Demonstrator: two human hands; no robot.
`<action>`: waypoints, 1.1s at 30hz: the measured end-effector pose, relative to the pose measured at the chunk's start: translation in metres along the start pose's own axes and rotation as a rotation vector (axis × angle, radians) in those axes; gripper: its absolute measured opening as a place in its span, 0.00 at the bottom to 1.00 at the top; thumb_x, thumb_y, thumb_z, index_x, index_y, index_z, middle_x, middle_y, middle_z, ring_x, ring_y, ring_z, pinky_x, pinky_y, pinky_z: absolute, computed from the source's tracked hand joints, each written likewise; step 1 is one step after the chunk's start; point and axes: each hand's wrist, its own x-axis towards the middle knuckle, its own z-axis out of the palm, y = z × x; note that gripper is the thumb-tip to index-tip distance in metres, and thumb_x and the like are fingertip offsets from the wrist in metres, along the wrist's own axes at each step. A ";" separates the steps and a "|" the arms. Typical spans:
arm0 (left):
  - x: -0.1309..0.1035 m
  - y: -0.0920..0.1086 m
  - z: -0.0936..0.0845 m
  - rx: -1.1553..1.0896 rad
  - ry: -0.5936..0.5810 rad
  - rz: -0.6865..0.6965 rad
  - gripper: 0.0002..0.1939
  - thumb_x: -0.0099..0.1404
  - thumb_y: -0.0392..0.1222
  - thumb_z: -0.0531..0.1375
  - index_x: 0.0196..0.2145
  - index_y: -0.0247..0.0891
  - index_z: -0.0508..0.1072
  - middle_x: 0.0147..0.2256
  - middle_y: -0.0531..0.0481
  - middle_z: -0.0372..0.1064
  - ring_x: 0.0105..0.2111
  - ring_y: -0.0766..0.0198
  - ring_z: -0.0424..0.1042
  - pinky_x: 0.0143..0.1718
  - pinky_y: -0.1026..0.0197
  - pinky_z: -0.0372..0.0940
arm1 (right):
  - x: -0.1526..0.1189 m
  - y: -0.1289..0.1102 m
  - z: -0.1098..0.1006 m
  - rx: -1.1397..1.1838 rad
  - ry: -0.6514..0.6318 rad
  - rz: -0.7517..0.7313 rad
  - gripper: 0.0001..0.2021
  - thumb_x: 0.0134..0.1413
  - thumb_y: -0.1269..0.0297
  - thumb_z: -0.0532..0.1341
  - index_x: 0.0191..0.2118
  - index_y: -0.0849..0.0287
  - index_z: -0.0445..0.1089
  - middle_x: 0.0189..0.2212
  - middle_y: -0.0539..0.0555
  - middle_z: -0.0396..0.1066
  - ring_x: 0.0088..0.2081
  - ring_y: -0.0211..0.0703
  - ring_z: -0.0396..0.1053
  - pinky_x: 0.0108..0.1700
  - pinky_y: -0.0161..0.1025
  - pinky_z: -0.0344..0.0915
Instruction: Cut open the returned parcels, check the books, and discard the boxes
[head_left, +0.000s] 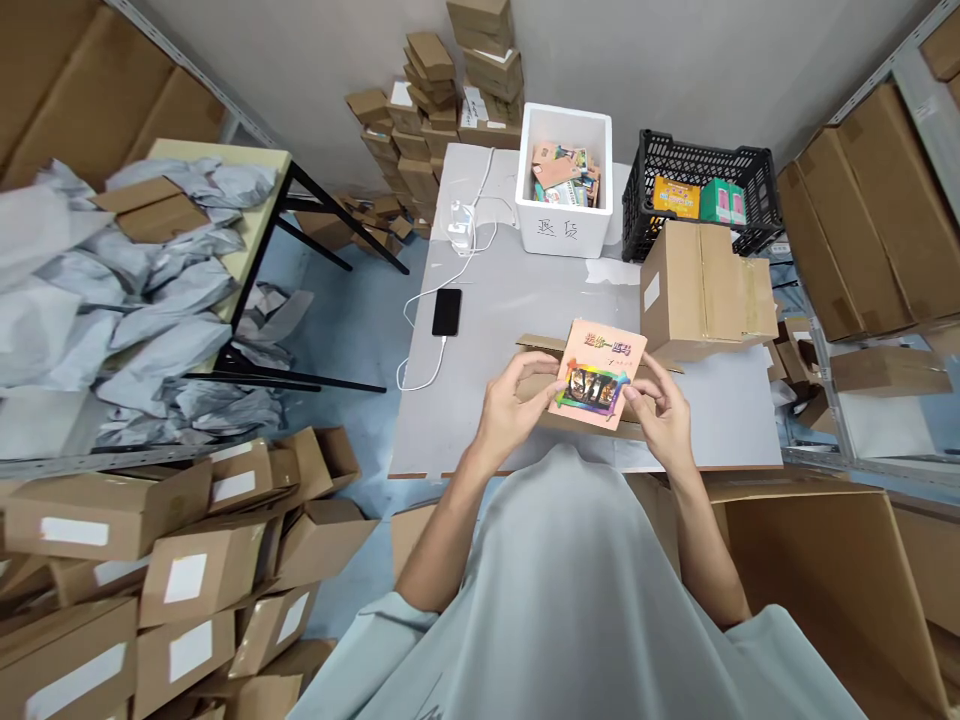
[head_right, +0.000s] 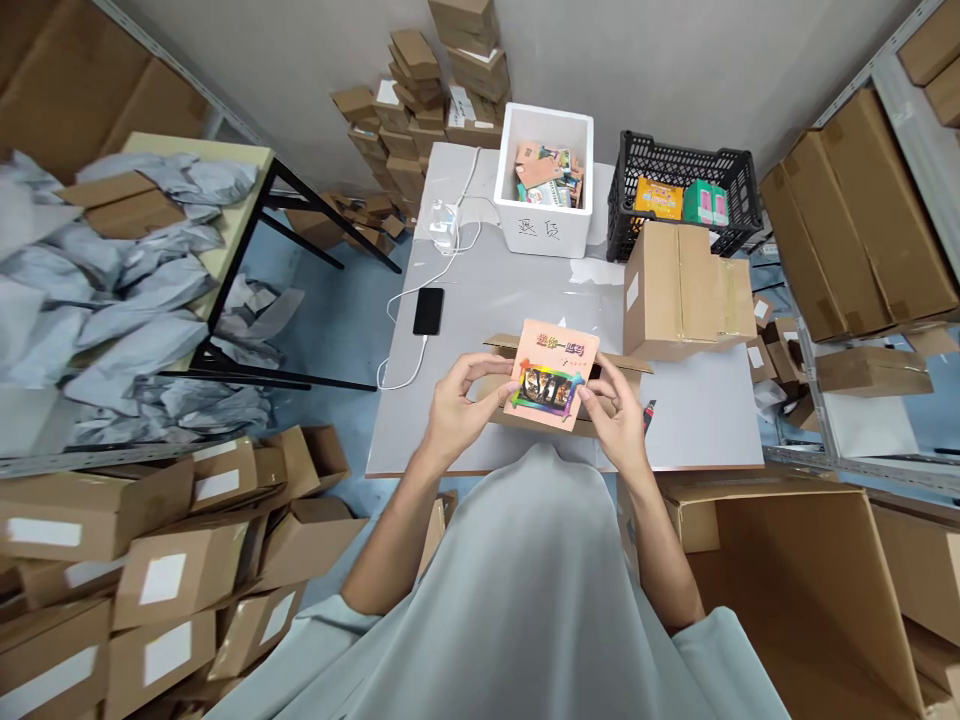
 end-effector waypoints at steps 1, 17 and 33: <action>0.000 -0.001 0.000 -0.006 -0.030 -0.020 0.18 0.74 0.56 0.74 0.53 0.43 0.83 0.49 0.44 0.87 0.49 0.53 0.87 0.54 0.52 0.81 | -0.001 0.000 0.001 0.012 0.016 0.006 0.28 0.72 0.48 0.71 0.71 0.49 0.73 0.44 0.55 0.87 0.47 0.51 0.84 0.56 0.51 0.81; 0.009 0.006 -0.002 -0.101 -0.079 -0.224 0.19 0.72 0.60 0.73 0.41 0.40 0.89 0.31 0.48 0.83 0.33 0.57 0.82 0.39 0.55 0.79 | 0.008 -0.013 0.002 0.081 -0.023 0.210 0.21 0.62 0.39 0.75 0.41 0.53 0.84 0.29 0.53 0.84 0.32 0.46 0.80 0.41 0.45 0.81; 0.007 -0.002 -0.005 -0.123 -0.205 -0.210 0.29 0.80 0.66 0.63 0.60 0.41 0.86 0.46 0.43 0.87 0.38 0.57 0.86 0.44 0.56 0.82 | 0.006 -0.006 0.000 0.115 -0.087 0.177 0.32 0.73 0.28 0.59 0.57 0.51 0.83 0.39 0.55 0.87 0.36 0.48 0.80 0.46 0.48 0.79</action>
